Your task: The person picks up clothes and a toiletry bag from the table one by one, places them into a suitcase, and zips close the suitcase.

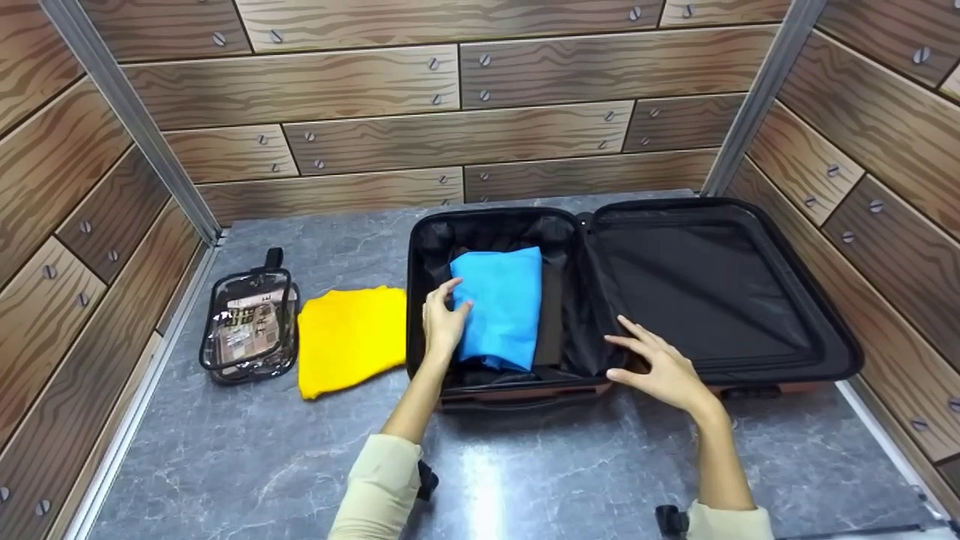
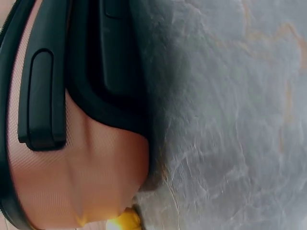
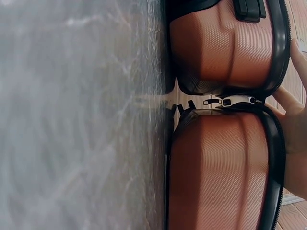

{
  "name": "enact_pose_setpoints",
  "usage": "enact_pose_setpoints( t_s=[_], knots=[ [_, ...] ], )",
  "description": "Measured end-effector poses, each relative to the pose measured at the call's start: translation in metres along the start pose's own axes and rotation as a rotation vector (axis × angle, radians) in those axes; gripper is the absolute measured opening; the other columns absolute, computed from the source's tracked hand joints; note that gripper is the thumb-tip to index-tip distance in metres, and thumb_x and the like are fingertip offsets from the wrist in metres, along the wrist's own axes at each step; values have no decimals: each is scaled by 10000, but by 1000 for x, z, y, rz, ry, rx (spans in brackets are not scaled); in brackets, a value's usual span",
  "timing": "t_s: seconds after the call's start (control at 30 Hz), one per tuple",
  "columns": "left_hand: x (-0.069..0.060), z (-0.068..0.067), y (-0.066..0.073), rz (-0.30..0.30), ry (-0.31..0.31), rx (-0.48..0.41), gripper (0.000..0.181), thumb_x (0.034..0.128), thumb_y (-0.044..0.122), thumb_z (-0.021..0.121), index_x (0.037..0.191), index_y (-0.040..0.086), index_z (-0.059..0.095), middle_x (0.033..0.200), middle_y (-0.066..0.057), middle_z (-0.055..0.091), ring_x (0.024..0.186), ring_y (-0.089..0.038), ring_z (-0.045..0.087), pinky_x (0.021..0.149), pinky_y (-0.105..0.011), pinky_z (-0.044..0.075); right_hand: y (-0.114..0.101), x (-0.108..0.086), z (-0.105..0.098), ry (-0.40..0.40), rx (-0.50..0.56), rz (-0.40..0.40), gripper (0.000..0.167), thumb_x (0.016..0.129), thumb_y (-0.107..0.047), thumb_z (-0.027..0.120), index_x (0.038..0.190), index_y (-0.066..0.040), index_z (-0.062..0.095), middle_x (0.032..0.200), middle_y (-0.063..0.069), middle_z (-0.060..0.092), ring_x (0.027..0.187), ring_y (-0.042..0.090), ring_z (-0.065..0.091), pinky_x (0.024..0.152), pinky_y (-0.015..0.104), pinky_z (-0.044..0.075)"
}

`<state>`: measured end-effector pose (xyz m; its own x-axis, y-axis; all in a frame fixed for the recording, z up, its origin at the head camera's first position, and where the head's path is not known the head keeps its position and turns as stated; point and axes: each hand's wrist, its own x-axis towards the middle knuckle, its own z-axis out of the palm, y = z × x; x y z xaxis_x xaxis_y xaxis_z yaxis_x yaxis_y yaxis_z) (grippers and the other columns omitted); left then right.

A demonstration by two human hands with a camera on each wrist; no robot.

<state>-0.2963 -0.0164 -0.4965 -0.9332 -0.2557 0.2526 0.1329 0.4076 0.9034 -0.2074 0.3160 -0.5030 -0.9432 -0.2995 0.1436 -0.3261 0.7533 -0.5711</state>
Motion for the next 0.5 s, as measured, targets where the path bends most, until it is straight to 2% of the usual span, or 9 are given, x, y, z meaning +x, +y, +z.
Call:
enact_pose_setpoints(
  t_s=[0.13, 0.23, 0.37, 0.5],
  knots=[
    [-1, -8, 2, 39, -5, -108, 336, 757, 0, 705, 1085, 62, 667, 1038, -143, 614, 950, -279, 574, 817, -368, 445, 0, -1, 1, 1, -4, -3, 575, 807, -498, 636, 1321, -271, 513, 1486, -59, 229, 1319, 312, 222, 910, 664, 214],
    [-1, -19, 4, 48, -15, -209, 313, 769, -44, 683, 1074, 20, 662, 1022, -170, 622, 927, -290, 595, 799, -358, 474, 0, -1, 1, 1, -3, -2, 575, 805, -499, 637, 1319, -272, 515, 1486, -60, 229, 1319, 311, 222, 912, 664, 212],
    [0, -43, 4, 77, -16, -324, 291, 785, -66, 653, 1074, -43, 639, 1008, -222, 618, 894, -321, 595, 809, -364, 468, 0, -1, 1, 4, 0, 1, 572, 804, -501, 637, 1316, -275, 518, 1485, -62, 233, 1321, 306, 220, 918, 659, 209],
    [1, -72, -2, 99, 16, -335, 291, 791, -53, 659, 1081, -64, 629, 1012, -246, 613, 901, -361, 586, 820, -382, 466, 0, -1, 0, 1, 5, 4, 573, 804, -504, 636, 1317, -279, 515, 1485, -63, 231, 1322, 303, 219, 922, 654, 209]
  ],
)
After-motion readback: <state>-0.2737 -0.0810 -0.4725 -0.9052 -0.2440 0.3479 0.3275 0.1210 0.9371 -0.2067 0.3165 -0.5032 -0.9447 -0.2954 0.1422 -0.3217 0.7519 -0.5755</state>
